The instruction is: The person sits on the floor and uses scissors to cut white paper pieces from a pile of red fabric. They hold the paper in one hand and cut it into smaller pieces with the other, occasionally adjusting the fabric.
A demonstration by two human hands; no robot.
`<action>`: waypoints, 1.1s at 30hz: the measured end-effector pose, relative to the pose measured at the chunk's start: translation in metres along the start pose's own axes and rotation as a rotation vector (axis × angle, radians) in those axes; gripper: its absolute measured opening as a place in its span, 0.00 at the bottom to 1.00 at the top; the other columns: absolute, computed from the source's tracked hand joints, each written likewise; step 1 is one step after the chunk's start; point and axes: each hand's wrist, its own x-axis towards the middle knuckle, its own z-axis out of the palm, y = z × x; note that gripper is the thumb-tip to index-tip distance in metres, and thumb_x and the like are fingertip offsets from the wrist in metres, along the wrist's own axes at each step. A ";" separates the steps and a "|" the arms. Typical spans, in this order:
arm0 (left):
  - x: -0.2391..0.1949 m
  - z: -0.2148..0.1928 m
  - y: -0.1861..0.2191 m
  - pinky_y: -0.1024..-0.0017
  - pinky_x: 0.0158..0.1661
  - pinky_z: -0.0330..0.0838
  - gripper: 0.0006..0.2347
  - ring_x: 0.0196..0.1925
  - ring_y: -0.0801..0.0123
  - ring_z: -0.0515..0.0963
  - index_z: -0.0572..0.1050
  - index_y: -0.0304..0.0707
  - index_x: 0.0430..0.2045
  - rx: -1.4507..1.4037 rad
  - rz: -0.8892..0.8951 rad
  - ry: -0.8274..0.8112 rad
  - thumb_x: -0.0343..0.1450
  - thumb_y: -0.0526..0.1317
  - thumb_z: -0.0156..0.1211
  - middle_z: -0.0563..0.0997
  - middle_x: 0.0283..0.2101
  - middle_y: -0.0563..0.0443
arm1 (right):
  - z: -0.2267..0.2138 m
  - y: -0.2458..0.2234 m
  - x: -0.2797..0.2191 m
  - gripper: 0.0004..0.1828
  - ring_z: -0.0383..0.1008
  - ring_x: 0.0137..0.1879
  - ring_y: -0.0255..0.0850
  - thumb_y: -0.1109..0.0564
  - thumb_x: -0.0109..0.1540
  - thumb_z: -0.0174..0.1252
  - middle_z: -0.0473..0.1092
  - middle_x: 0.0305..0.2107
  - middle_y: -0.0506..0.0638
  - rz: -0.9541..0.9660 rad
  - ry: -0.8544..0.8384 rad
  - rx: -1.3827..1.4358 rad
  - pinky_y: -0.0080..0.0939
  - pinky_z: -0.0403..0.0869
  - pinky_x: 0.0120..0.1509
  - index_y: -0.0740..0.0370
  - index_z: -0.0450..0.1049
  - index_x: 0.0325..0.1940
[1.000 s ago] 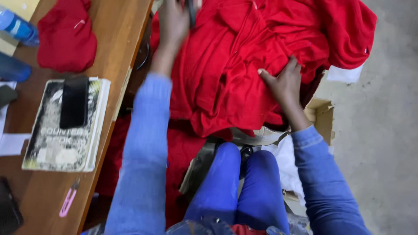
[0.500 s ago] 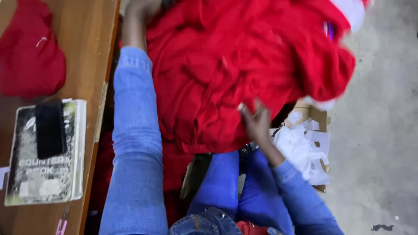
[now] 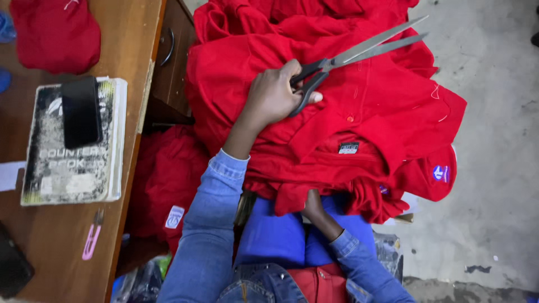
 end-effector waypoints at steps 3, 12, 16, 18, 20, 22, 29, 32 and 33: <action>-0.004 0.008 -0.001 0.38 0.37 0.69 0.26 0.43 0.26 0.81 0.71 0.49 0.34 0.036 -0.164 -0.020 0.62 0.68 0.71 0.85 0.34 0.37 | 0.005 -0.002 -0.021 0.20 0.70 0.29 0.45 0.45 0.63 0.66 0.67 0.26 0.56 -0.043 -0.146 -0.041 0.57 0.63 0.32 0.60 0.69 0.30; -0.011 0.026 -0.002 0.40 0.39 0.70 0.25 0.43 0.31 0.82 0.72 0.47 0.33 0.051 -0.206 0.069 0.63 0.65 0.76 0.87 0.34 0.40 | -0.134 -0.139 -0.105 0.20 0.83 0.50 0.46 0.43 0.69 0.55 0.81 0.45 0.53 -0.288 -0.344 0.209 0.45 0.75 0.55 0.61 0.80 0.51; -0.039 0.025 0.010 0.41 0.36 0.71 0.25 0.40 0.32 0.83 0.72 0.47 0.36 0.059 -0.165 0.108 0.63 0.62 0.77 0.87 0.33 0.43 | -0.182 -0.140 -0.098 0.24 0.67 0.70 0.65 0.52 0.71 0.65 0.63 0.63 0.64 -0.362 0.682 -0.200 0.64 0.67 0.73 0.63 0.65 0.65; -0.064 0.026 0.018 0.39 0.37 0.71 0.26 0.41 0.31 0.83 0.74 0.46 0.39 0.082 -0.171 0.110 0.62 0.62 0.78 0.88 0.34 0.41 | -0.186 -0.128 -0.090 0.42 0.58 0.78 0.69 0.47 0.71 0.71 0.51 0.76 0.67 -0.251 0.772 -0.380 0.70 0.63 0.79 0.59 0.57 0.81; -0.088 0.025 0.025 0.36 0.37 0.69 0.25 0.40 0.25 0.81 0.71 0.45 0.38 0.031 -0.171 0.138 0.64 0.60 0.76 0.86 0.33 0.35 | -0.187 -0.132 -0.083 0.15 0.69 0.47 0.58 0.48 0.70 0.63 0.76 0.44 0.57 -0.247 0.709 -0.560 0.56 0.61 0.48 0.61 0.77 0.53; -0.104 0.025 0.027 0.37 0.38 0.70 0.25 0.41 0.28 0.82 0.71 0.47 0.38 0.041 -0.188 0.137 0.63 0.61 0.76 0.87 0.33 0.39 | -0.187 -0.133 -0.090 0.13 0.68 0.40 0.56 0.49 0.72 0.61 0.70 0.35 0.55 -0.329 0.590 -0.574 0.56 0.62 0.44 0.59 0.72 0.43; -0.169 0.013 -0.017 0.81 0.25 0.83 0.10 0.24 0.70 0.87 0.77 0.44 0.25 -1.407 -0.633 0.259 0.70 0.49 0.61 0.86 0.26 0.46 | -0.169 -0.146 -0.177 0.13 0.80 0.46 0.41 0.57 0.62 0.64 0.84 0.38 0.58 -0.222 0.062 0.734 0.47 0.78 0.52 0.69 0.85 0.46; -0.209 -0.032 -0.017 0.80 0.24 0.81 0.08 0.25 0.68 0.86 0.74 0.40 0.33 -1.188 -0.468 0.648 0.70 0.35 0.70 0.85 0.28 0.40 | -0.102 0.003 -0.156 0.12 0.68 0.14 0.38 0.70 0.58 0.57 0.68 0.23 0.63 -0.311 0.024 1.603 0.33 0.67 0.17 0.83 0.75 0.44; -0.216 -0.028 -0.040 0.80 0.24 0.81 0.08 0.25 0.68 0.86 0.74 0.40 0.33 -1.189 -0.467 0.658 0.70 0.35 0.70 0.85 0.28 0.40 | -0.095 0.014 -0.156 0.12 0.68 0.14 0.38 0.70 0.58 0.57 0.68 0.23 0.63 -0.313 0.014 1.599 0.33 0.67 0.17 0.83 0.75 0.44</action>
